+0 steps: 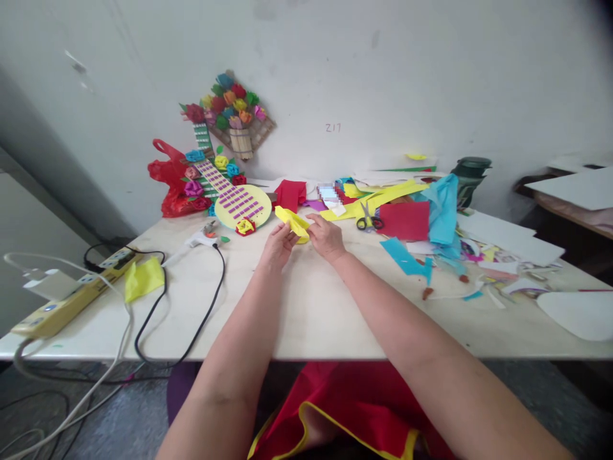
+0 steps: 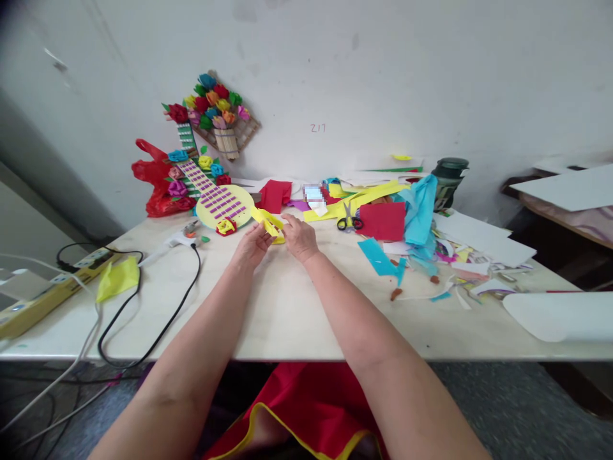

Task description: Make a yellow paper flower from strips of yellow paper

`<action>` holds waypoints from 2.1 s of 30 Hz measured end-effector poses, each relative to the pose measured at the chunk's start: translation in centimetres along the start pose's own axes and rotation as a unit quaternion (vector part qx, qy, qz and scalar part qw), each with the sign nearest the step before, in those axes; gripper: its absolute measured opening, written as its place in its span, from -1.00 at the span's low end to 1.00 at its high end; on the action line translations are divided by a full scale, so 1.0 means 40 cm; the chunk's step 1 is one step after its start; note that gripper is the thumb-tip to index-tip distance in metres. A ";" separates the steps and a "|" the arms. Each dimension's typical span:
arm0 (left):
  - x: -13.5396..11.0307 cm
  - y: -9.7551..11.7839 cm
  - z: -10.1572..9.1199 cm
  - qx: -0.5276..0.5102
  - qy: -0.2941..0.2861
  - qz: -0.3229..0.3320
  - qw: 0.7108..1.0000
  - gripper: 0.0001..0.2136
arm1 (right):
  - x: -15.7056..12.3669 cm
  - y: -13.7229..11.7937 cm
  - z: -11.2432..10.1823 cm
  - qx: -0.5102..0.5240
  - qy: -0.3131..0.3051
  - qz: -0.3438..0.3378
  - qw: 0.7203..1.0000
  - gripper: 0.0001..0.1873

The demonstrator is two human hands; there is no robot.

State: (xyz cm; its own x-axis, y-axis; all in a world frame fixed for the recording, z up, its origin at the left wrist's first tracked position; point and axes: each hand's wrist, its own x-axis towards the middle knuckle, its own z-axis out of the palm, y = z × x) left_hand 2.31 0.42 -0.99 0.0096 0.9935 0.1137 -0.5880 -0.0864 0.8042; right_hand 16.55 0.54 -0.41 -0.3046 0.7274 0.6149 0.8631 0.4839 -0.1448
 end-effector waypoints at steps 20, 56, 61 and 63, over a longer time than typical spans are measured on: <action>0.011 -0.007 -0.016 0.019 0.018 0.019 0.999 -0.87 | 0.009 -0.027 0.037 0.179 0.020 0.063 0.982 -0.76; -0.022 0.012 0.007 0.173 -0.003 0.002 0.985 -0.72 | 0.026 -0.029 0.029 0.510 0.031 0.312 0.801 -0.90; -0.019 0.010 0.004 0.163 0.014 0.003 0.987 -0.72 | 0.023 -0.027 0.030 0.594 0.015 0.333 0.732 -0.87; -0.016 0.008 0.001 0.158 0.018 0.005 0.987 -0.73 | 0.022 -0.028 0.029 0.601 0.012 0.327 0.729 -0.89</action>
State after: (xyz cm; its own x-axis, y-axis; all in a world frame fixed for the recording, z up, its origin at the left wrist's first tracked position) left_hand 2.15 -0.23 -0.79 -0.0273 0.9939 0.1066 -0.3053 -0.1098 0.9459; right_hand 14.85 1.24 -0.61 0.0346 0.9921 0.1209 -0.1601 0.1249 -0.9792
